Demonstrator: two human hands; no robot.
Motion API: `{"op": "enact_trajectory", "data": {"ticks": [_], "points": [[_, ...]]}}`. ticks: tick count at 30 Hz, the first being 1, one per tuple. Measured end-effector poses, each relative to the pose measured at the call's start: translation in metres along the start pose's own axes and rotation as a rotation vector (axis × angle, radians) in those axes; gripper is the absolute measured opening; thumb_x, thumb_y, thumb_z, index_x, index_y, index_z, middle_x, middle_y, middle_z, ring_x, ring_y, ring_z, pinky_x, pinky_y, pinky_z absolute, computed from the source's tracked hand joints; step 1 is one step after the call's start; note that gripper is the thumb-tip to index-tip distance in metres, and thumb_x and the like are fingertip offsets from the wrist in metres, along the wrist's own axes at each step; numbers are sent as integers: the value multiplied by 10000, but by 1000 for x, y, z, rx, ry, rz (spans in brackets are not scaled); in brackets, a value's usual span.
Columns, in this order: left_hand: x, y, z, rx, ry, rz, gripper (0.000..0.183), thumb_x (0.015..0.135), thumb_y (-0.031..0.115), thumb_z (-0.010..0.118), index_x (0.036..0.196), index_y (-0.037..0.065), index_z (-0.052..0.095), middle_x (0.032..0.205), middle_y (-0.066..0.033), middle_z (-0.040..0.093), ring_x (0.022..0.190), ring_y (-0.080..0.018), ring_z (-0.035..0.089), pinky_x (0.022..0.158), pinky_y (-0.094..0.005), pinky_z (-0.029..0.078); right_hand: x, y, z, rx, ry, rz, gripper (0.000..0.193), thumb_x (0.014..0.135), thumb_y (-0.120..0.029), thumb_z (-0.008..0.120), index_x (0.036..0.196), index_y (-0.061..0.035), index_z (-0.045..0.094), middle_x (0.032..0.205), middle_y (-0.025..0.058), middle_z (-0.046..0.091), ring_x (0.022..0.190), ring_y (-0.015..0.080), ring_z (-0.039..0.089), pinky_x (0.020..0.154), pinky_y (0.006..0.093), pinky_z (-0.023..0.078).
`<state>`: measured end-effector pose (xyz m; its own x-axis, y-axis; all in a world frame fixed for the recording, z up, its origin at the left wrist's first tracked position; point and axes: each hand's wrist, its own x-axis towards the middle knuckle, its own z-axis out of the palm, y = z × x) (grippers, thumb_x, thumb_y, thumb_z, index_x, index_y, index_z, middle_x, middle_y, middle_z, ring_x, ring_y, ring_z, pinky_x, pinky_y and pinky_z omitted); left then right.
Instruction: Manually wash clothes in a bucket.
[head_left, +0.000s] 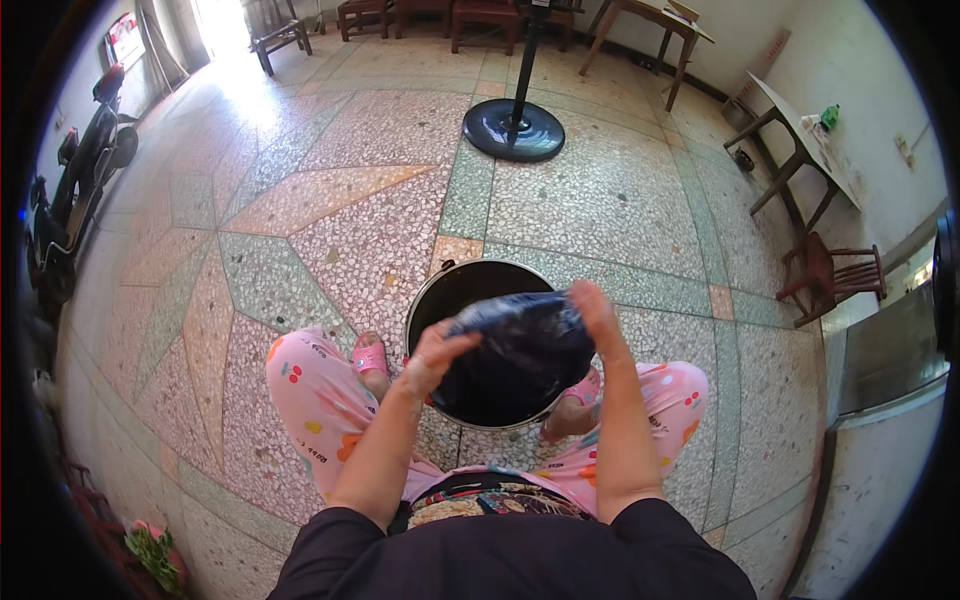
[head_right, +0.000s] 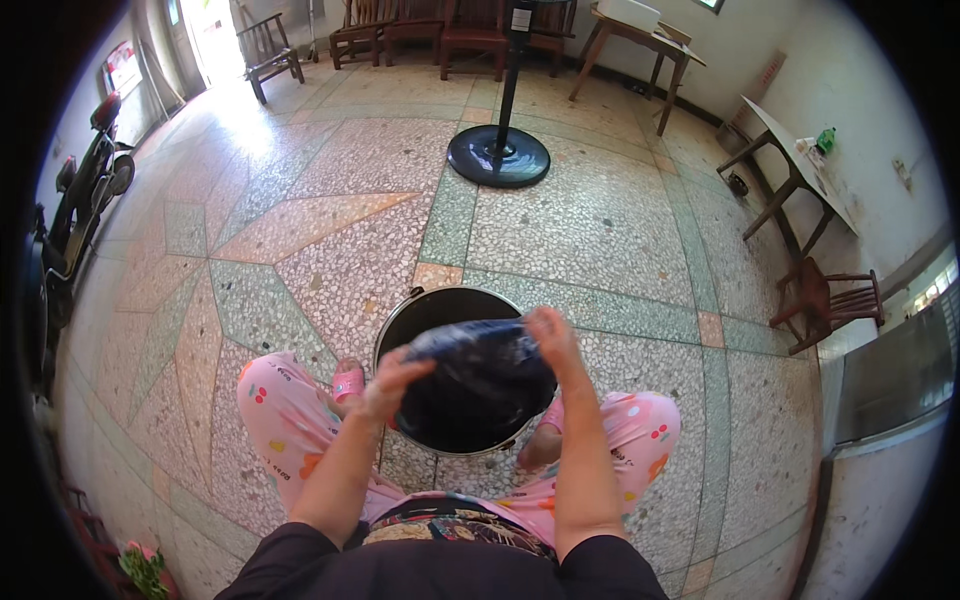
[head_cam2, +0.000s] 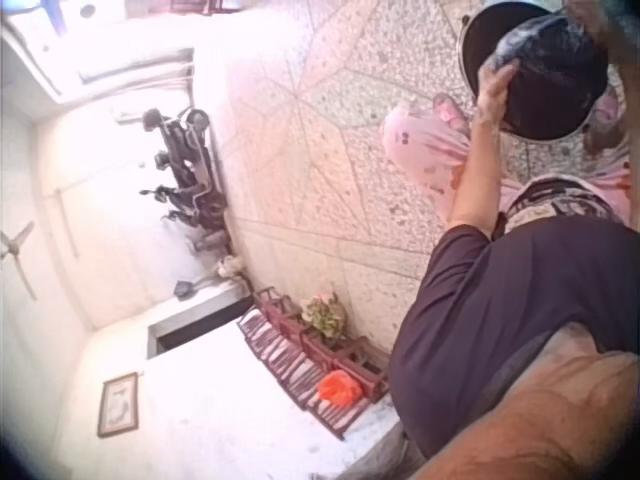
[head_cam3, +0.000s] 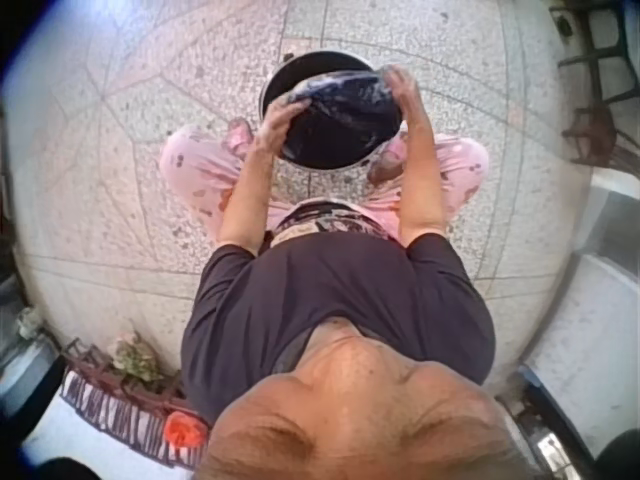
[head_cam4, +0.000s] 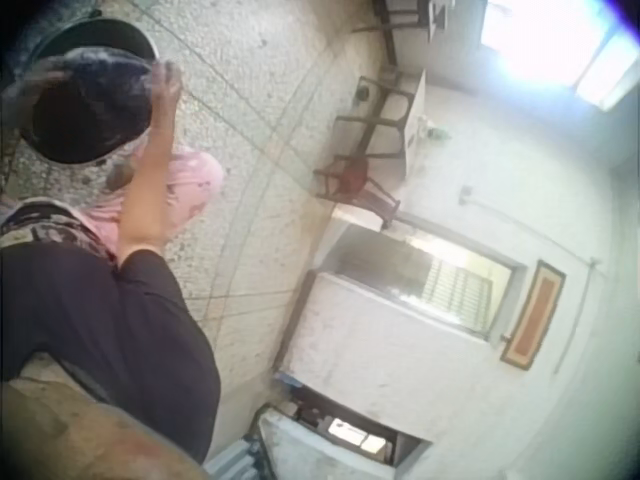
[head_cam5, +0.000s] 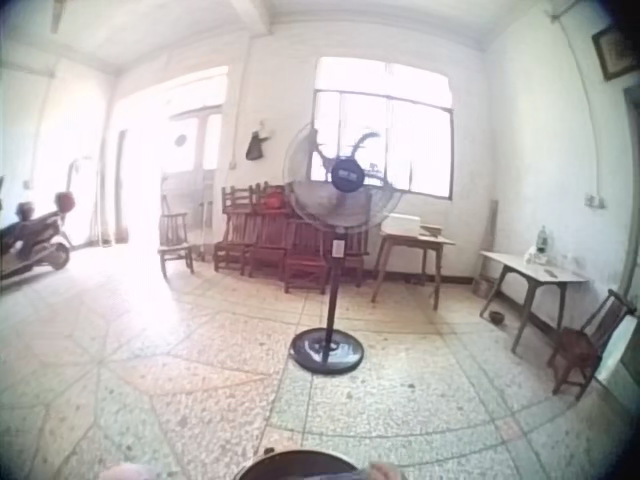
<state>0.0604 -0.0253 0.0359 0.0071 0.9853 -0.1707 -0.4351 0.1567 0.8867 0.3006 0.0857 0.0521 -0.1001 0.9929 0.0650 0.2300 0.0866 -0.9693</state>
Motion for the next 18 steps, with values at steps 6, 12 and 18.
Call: {"op": "enact_trajectory", "data": {"ticks": [6,12,18], "points": [[10,8,-39,-639,238,-6,184,819,207,577,891,42,618,818,-85,648,715,-198,633,683,-329,521,-60,-37,51,-581,-877,175,431,650,-374,661,954,-69,634,918,135,641,807,271,616,733,335,462],[11,-54,8,-726,439,-304,224,835,236,511,861,43,624,846,-118,646,739,-258,630,736,-409,513,-13,10,39,680,-362,352,282,654,-49,538,929,5,572,841,57,604,781,171,589,718,277,470],[4,-146,-49,-152,411,268,194,769,239,580,891,88,588,843,-55,579,683,-164,548,627,-292,474,-124,-49,141,-325,-628,-694,218,608,-208,636,795,-110,578,816,110,564,771,296,573,647,366,466]]}}
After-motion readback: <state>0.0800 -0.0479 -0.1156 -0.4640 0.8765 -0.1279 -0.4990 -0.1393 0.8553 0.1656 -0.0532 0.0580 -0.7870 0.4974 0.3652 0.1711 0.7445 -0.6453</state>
